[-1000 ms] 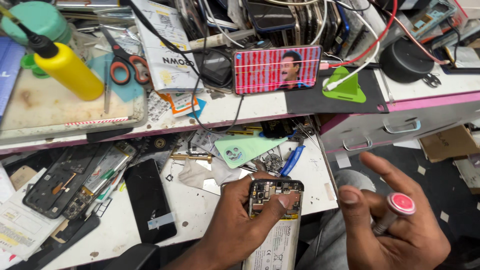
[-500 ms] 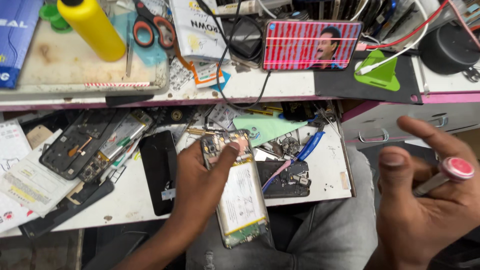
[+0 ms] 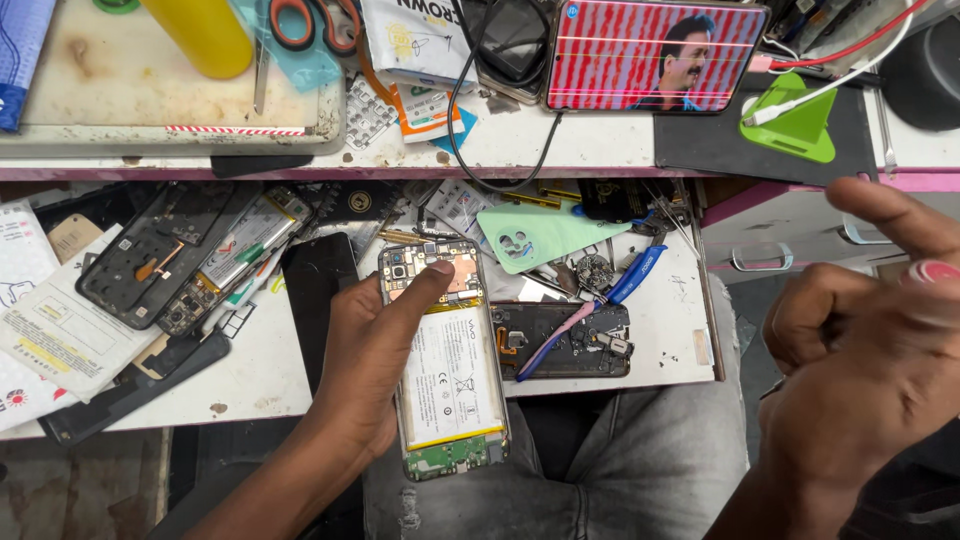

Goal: The person disassembles a smartphone, removes the battery, and uses a screwdriver to adjust internal components. The person then reinserts the battery and continues to manipulate the phone's internal parts.

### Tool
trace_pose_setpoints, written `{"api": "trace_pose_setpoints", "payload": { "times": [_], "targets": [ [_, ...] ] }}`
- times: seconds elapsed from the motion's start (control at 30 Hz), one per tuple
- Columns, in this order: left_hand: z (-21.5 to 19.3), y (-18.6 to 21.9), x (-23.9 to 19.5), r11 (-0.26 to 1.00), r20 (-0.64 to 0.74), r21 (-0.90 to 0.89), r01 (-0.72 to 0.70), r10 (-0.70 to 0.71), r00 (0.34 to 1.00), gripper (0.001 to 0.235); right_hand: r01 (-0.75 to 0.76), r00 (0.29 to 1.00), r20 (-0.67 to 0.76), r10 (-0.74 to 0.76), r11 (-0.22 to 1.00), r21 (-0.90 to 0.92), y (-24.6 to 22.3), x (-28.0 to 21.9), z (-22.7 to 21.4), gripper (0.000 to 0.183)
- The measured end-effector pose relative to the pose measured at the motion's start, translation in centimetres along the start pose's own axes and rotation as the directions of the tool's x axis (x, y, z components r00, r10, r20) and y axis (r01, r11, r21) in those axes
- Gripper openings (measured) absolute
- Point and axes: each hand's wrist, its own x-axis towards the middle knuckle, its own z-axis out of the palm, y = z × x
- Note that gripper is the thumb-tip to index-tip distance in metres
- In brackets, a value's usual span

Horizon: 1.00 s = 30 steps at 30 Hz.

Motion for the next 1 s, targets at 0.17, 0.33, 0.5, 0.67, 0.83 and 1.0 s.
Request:
{"api": "trace_pose_setpoints", "payload": {
  "times": [0.17,0.33,0.5,0.67,0.83,1.0],
  "targets": [
    [-0.2,-0.1,0.1,0.985,0.076,-0.095,0.144,-0.137,0.988,0.026,-0.067,0.998,-0.008,0.067,0.997,-0.031,1.1,-0.2,-0.8,0.053],
    [-0.2,-0.1,0.0,0.983,0.089,-0.091,0.160,-0.152,0.984,0.029,-0.073,0.997,0.002,0.073,0.996,-0.048,1.2,-0.3,-0.9,0.048],
    [0.1,0.1,-0.4,0.976,0.134,-0.113,0.188,-0.173,0.976,0.032,-0.077,0.997,0.022,0.079,0.994,-0.083,0.4,-0.1,-0.4,0.051],
    [0.6,-0.1,-0.8,0.970,0.186,-0.134,0.205,-0.179,0.966,0.035,0.022,0.998,0.057,-0.009,0.973,-0.232,-0.4,-0.1,0.6,0.056],
    [0.5,-0.4,-1.0,0.978,0.237,-0.108,0.180,-0.150,0.960,0.031,-0.163,0.986,0.008,0.166,0.953,0.256,-0.5,-0.1,0.7,0.042],
    [0.7,-0.8,-1.3,0.975,0.285,-0.143,0.172,-0.126,0.950,0.027,0.065,0.997,0.065,-0.050,0.967,-0.247,-0.6,-0.8,0.4,0.032]
  ]
}}
